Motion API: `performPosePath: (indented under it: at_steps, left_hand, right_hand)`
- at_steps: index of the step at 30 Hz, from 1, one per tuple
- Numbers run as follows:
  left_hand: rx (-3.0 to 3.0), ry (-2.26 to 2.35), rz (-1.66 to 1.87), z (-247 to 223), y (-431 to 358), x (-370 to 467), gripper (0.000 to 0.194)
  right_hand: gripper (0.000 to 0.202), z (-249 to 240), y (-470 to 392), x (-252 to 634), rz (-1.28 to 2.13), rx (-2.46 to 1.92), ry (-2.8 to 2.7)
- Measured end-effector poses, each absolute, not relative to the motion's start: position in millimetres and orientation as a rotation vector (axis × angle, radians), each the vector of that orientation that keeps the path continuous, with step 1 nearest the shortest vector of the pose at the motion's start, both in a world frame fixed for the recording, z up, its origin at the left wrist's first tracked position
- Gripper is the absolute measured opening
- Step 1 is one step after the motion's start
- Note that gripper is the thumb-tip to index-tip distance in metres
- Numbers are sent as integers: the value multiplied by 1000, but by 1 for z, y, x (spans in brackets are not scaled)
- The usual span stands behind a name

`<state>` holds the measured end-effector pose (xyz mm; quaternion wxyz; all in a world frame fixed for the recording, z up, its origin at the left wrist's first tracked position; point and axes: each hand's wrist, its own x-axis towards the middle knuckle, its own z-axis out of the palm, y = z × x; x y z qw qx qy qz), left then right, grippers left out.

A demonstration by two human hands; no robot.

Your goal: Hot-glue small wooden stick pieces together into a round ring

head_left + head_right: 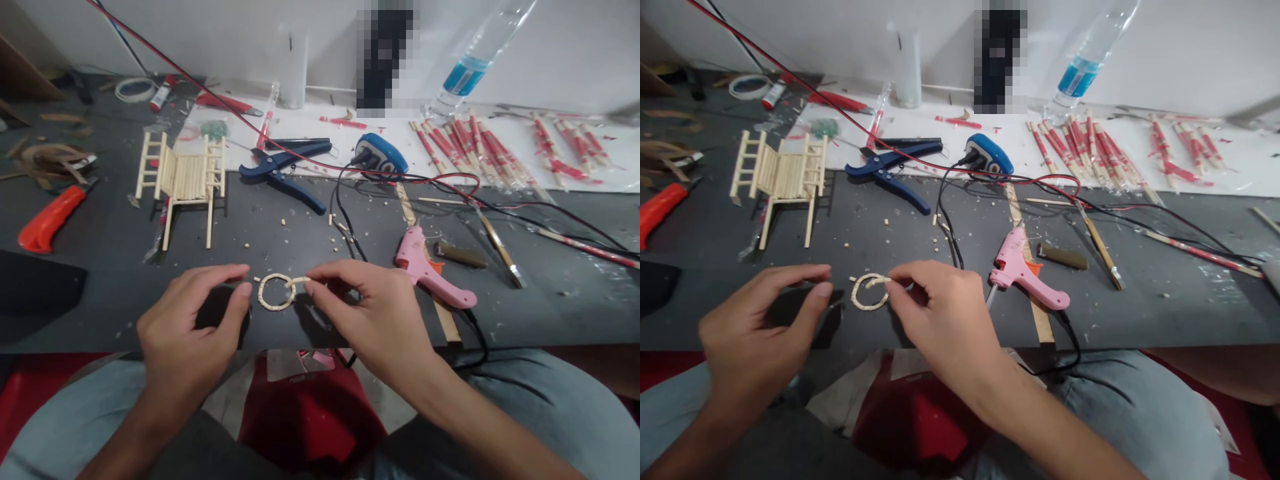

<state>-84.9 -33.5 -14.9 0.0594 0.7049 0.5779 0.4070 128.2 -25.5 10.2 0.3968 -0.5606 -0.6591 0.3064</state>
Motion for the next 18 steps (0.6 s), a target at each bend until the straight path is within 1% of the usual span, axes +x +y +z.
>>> performPosePath:
  at_steps: [4, 8, 15, 18]
  left_hand:
    - [2318, 1721, 1098, -24, -30, -90, 11]
    - [2303, 1769, 911, -31, -30, -93, 16]
    - [2280, 1751, 890, -31, -23, -103, 19]
    - [2290, 1716, 871, -32, -19, -105, 20]
  right_hand:
    - [13, 0, -20, 109, 781, -1499, -1631]
    - [13, -10, -18, 95, 733, -1511, -1628]
    - [14, -28, -20, 86, 564, -1517, -1755]
    - [13, -31, -20, 85, 547, -1510, -1757]
